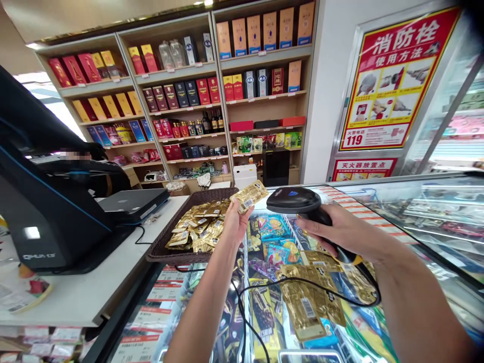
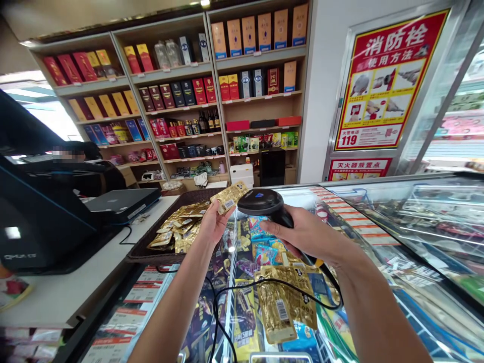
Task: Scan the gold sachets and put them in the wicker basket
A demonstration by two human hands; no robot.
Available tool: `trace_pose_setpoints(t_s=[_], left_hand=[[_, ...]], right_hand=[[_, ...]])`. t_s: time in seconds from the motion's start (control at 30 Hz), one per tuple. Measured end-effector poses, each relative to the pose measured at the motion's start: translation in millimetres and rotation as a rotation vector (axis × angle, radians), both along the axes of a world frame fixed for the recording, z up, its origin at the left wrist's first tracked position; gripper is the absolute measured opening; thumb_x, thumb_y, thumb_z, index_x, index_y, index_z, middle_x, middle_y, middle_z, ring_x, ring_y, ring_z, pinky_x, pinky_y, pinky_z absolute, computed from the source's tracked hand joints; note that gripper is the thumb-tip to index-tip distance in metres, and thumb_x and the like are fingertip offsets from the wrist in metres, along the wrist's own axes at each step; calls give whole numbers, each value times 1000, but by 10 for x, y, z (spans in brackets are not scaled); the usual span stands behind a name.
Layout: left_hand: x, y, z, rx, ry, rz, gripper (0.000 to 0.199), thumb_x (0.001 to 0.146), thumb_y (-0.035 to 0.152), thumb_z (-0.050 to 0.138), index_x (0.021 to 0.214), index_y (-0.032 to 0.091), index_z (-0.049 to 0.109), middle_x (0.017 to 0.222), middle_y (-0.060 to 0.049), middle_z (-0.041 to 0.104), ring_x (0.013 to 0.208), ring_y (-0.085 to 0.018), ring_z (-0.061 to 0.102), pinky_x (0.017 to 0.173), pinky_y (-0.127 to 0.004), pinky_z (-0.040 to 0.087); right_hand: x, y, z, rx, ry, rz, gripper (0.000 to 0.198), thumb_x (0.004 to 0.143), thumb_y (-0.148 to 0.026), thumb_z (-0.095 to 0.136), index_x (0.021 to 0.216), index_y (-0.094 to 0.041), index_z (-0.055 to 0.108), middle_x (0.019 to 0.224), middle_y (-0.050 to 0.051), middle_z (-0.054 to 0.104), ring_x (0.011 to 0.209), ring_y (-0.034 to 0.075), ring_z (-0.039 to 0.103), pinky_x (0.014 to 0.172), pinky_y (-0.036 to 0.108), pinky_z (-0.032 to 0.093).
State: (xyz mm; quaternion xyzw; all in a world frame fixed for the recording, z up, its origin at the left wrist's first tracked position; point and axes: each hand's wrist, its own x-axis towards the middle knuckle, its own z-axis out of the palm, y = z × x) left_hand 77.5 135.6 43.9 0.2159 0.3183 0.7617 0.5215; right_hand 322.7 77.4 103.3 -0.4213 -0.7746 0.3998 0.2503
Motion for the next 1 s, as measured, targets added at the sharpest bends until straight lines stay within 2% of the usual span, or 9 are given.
trace_pose_setpoints(t_s=[0.13,0.23,0.37,0.53,0.63,0.77,0.83,0.93,1.0], left_hand=[[-1,23,-21,-7,-52,26,15,95,25,53,104,16,61,117,-12,68,115,-22,62,96,-43,53],[-98,82,-41,-45,-99,126,20,99,24,43,108,17,60,117,-11,67,113,-19,63,94,-37,54],[-414,134,-31,-189,-125,323,27,102,21,31,111,20,57,121,-8,65,119,-12,58,96,-28,52],[-827,87,13,-191,-108,354,34,103,28,28,115,17,57,115,-10,68,119,-13,58,96,-27,51],[-986,90,16,-189,-91,372,35,103,24,26,119,16,56,111,-11,70,117,-14,60,96,-29,51],[-1151,128,-35,-167,-14,348,36,98,13,35,130,15,52,111,-10,71,110,-15,65,93,-29,53],[-1225,118,-76,-154,-78,282,40,98,13,34,137,11,45,120,-14,68,114,-16,63,91,-26,54],[-1295,60,-112,-140,-246,169,48,101,20,27,144,1,33,138,-25,53,127,-19,54,88,-23,55],[-1289,17,-92,-133,-279,124,52,102,25,22,146,-2,26,146,-28,41,132,-22,48,88,-24,56]], right_hand=[[5,-44,2,-37,6,-8,43,82,-64,59,78,-21,51,48,-2,51,42,12,45,43,25,33],[26,-52,-4,-13,-25,-39,46,83,-65,56,69,-22,49,47,0,52,42,14,46,46,28,35],[39,-28,-22,-43,-29,-109,47,82,-68,55,68,-22,52,48,4,53,40,15,45,46,31,35],[15,-20,-55,-34,-2,-133,47,82,-69,52,72,-24,52,47,4,50,41,16,44,46,32,32],[5,-8,-68,-21,10,-136,47,80,-70,54,72,-24,52,47,4,50,41,16,43,47,33,33],[19,13,-51,-41,-20,-122,48,82,-70,51,72,-23,51,48,4,51,41,16,44,47,34,34],[44,21,-41,-27,-5,-120,48,84,-69,50,72,-23,50,47,2,50,40,15,44,47,33,34],[111,37,-34,-12,32,-89,46,85,-66,52,71,-22,50,47,1,50,41,14,46,45,31,34],[168,42,-24,0,63,-68,44,84,-63,57,72,-21,51,49,0,52,41,13,47,44,28,34]])
